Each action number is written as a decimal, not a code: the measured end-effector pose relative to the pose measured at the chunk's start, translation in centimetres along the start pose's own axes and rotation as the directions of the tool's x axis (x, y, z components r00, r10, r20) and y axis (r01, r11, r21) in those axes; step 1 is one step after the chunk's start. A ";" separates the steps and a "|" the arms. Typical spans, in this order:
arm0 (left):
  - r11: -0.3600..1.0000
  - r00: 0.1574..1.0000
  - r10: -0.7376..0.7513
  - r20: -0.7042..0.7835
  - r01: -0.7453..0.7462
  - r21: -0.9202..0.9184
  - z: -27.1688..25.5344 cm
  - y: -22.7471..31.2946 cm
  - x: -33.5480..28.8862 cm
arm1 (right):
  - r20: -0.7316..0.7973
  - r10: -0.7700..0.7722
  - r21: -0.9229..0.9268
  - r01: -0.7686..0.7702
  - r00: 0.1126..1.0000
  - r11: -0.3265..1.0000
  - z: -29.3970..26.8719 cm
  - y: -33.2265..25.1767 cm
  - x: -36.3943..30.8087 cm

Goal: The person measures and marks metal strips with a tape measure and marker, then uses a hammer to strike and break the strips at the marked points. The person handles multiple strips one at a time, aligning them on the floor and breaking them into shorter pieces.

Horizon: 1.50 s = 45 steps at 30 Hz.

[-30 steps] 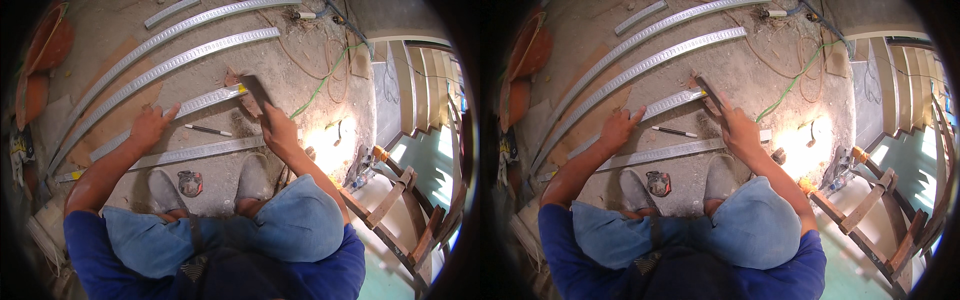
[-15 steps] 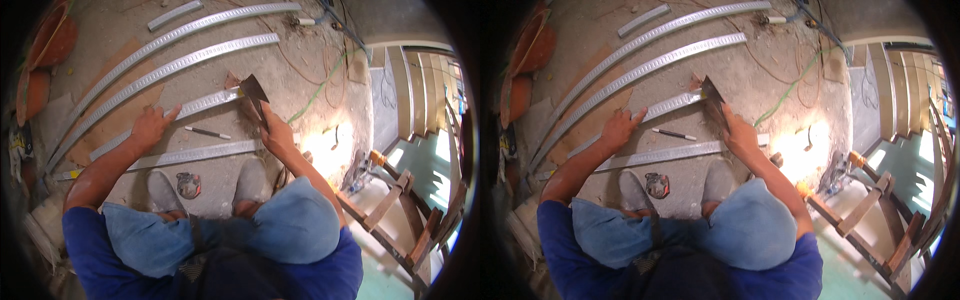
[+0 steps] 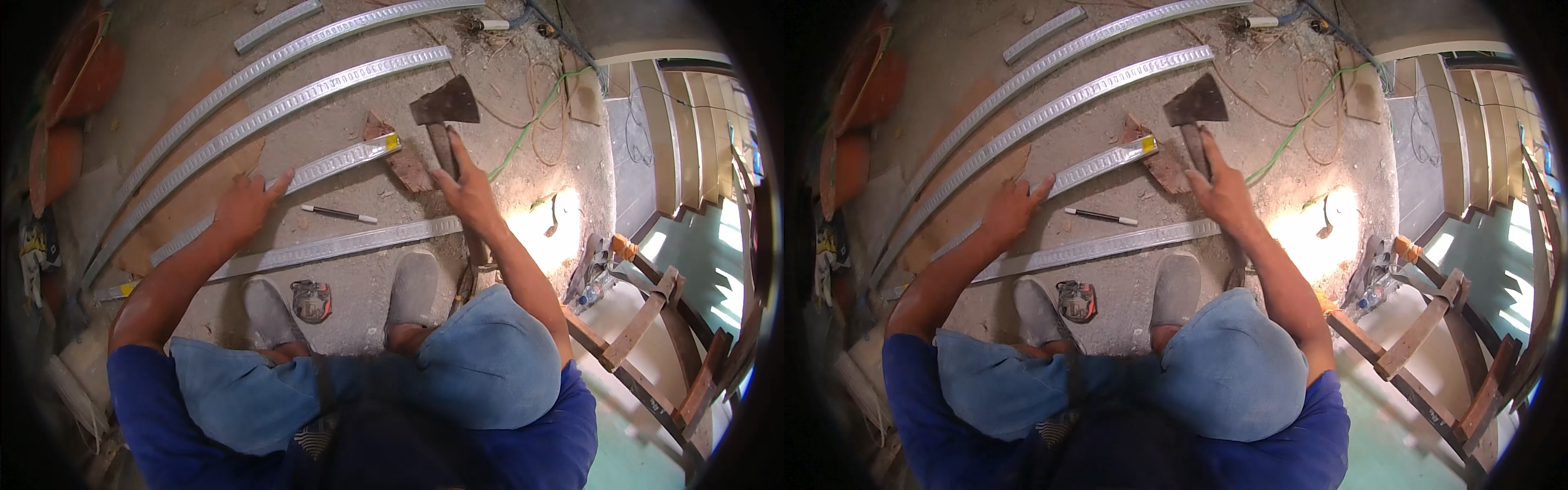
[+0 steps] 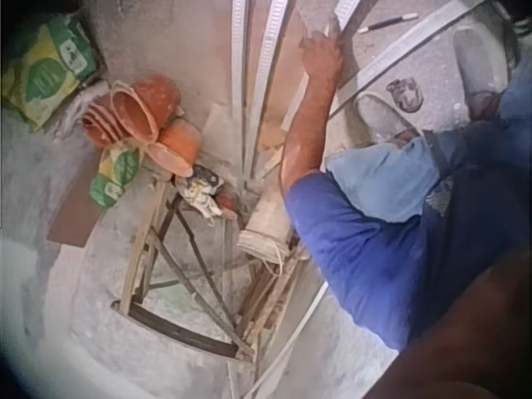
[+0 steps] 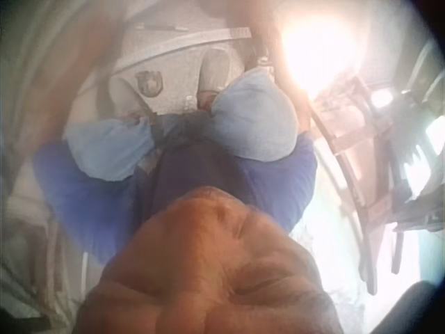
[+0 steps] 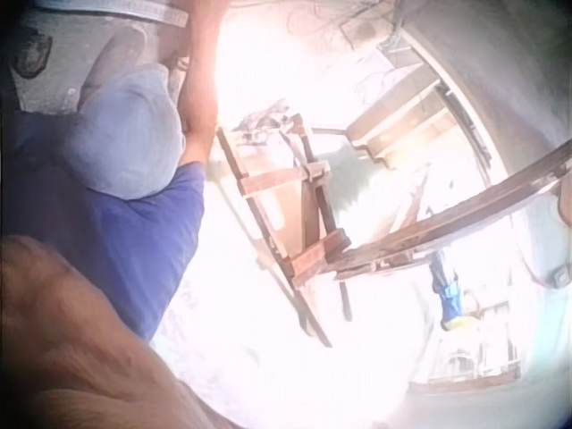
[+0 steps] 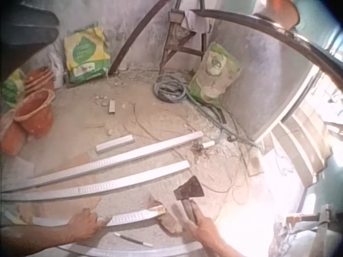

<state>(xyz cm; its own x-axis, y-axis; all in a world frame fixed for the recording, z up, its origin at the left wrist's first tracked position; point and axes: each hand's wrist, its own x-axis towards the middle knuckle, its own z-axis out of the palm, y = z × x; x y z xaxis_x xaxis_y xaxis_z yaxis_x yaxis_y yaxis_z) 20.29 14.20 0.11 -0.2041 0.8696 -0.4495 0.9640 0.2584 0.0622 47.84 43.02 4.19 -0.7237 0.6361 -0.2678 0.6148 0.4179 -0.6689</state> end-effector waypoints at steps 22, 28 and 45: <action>0.875 0.613 0.431 -0.662 -0.462 0.142 -13.6 6.9 -0.6 | 0.319 -0.329 -0.135 0.386 0.889 0.913 -4.4 -10.2 2.3; 0.883 0.951 0.278 -0.138 -0.309 -0.353 -0.8 6.6 -4.2 | -0.098 0.013 0.474 0.035 0.995 0.880 -9.9 -6.4 1.8; 0.994 0.932 0.050 0.360 -0.012 -0.108 -1.9 0.8 -5.8 | -0.233 0.225 0.949 0.171 0.946 0.266 -11.5 3.1 1.8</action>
<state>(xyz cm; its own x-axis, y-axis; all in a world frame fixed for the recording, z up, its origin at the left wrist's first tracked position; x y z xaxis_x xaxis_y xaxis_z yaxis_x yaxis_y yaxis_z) 21.90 10.18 4.49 -0.0809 0.6716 -0.7365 0.9424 0.2921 0.1629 52.04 52.94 9.60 -0.4734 0.8470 -0.2417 -0.2578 -0.3956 -0.8815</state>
